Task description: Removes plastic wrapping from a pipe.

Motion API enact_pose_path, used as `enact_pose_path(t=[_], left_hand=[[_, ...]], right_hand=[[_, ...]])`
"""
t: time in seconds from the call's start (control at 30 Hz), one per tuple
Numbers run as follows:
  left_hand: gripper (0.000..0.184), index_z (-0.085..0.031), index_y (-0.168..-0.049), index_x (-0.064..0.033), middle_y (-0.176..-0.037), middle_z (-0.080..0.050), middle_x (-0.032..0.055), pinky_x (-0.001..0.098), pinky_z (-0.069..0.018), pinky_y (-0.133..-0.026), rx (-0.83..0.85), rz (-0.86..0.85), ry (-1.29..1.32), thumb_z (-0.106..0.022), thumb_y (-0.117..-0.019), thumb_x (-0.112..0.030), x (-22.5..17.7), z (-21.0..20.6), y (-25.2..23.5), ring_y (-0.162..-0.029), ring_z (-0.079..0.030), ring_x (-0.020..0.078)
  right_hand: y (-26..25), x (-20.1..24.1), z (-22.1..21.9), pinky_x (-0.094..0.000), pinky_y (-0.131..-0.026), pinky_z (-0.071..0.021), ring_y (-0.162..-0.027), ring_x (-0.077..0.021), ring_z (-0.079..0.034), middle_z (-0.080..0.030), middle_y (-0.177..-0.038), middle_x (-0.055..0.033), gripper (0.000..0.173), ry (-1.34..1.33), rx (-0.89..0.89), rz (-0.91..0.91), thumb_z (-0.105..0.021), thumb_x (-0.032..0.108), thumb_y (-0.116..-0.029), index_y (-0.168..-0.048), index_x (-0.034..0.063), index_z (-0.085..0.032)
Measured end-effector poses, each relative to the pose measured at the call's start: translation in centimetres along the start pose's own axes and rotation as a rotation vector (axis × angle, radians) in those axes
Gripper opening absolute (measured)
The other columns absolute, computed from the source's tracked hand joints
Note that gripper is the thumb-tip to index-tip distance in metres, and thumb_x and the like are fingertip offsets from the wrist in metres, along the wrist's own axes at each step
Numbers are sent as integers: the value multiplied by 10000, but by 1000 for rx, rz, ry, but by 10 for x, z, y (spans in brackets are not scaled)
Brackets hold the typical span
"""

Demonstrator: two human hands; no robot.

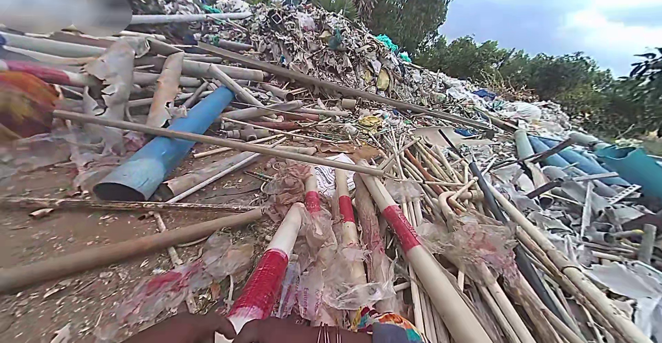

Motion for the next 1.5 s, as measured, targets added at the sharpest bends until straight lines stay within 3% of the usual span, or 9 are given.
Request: enact_pose_path(t=[0.17, 0.43, 0.57, 0.77, 0.97, 1.1, 1.2, 1.33, 1.5], left_hand=[[291, -615, -1278, -13, -942, -691, 15, 245, -539, -749, -324, -122, 419, -564, -1027, -152, 0, 21, 11, -770, -633, 42], [550, -311, -1565, -50, -1387, -587, 171, 485, -504, -992, -718, -199, 873, -317, -1108, -355, 7, 31, 18, -1212, -617, 276], [575, -218, -1589, -148, -1366, -587, 160, 479, -580, -849, -825, -264, 1189, -132, -1115, -463, 16, 38, 22, -1064, -688, 299], [483, -411, -1495, -88, -1220, -655, 92, 383, -568, -841, -743, -168, 1044, -292, -1129, -380, 17, 33, 15, -968, -688, 185], [587, -134, -1625, -198, -1428, -541, 187, 438, -564, -826, -794, -108, 1247, -237, -1120, -479, 20, 27, 10, -1044, -680, 289], [590, -339, -1498, -134, -1153, -702, 93, 286, -571, -639, -672, -382, 1269, -126, -1092, -504, -3, 27, 22, -709, -683, 143], [555, -534, -1365, -144, -1006, -742, -85, 169, -529, -631, -396, -587, 958, -425, -1027, -571, -14, 18, 16, -663, -634, -19], [441, -498, -1429, 37, -1266, -635, 198, 410, -512, -931, -269, -155, 405, -482, -1091, -245, -1, 7, 5, -1043, -641, 239], [663, -515, -1456, 19, -1412, -547, 311, 693, -379, -1078, -192, 330, -203, -578, -1027, -483, 65, 9, -14, -1336, -516, 478]], right_hand=[[3, -2, -2, -408, -1000, -492, -1096, -250, -649, -670, -1206, -253, 338, -51, 6, -120, -584, 121, -1030, -1280, -103, -622], [8, -7, 28, -347, -797, -604, -931, -154, -716, -681, -1138, -41, 729, -572, -529, -16, -214, 543, -1076, -1545, -10, -137], [20, -13, 74, -314, -638, -604, -741, -146, -728, -728, -954, 18, 691, -920, -831, 28, 47, 588, -1043, -1534, 162, -185], [20, -17, 73, -279, -555, -568, -648, -123, -701, -728, -861, 26, 655, -993, -883, -44, 29, 592, -1054, -1481, 190, -263], [20, -21, 61, -351, -775, -583, -1040, -218, -713, -575, -1380, -150, 711, -1125, -937, -117, -6, 616, -1060, -1598, 151, 1], [26, -8, 72, -174, -451, -451, -481, -6, -577, -687, -640, 94, 741, -1076, -842, 85, -38, 626, -1051, -1030, 232, -665], [28, 3, 75, -138, -399, -345, -377, 42, -420, -497, -472, 154, 665, -894, -638, 246, -113, 492, -1095, -700, 276, -602], [21, -4, 61, -161, -525, -428, -500, 21, -465, -499, -596, 106, 298, -189, -586, -30, -332, 62, -1052, -937, 45, -606], [2, -25, 30, -537, -1030, -489, -1126, -392, -666, -680, -1216, -271, 360, 495, 10, -287, -580, 196, -1047, -1293, -55, -659]])
Point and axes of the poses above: each hand's wrist, its own y-axis away from the middle knuckle, its own z-axis out of the back of the hand, x = y × z, the point moved 5 cm from there along -y, towards the middle knuckle
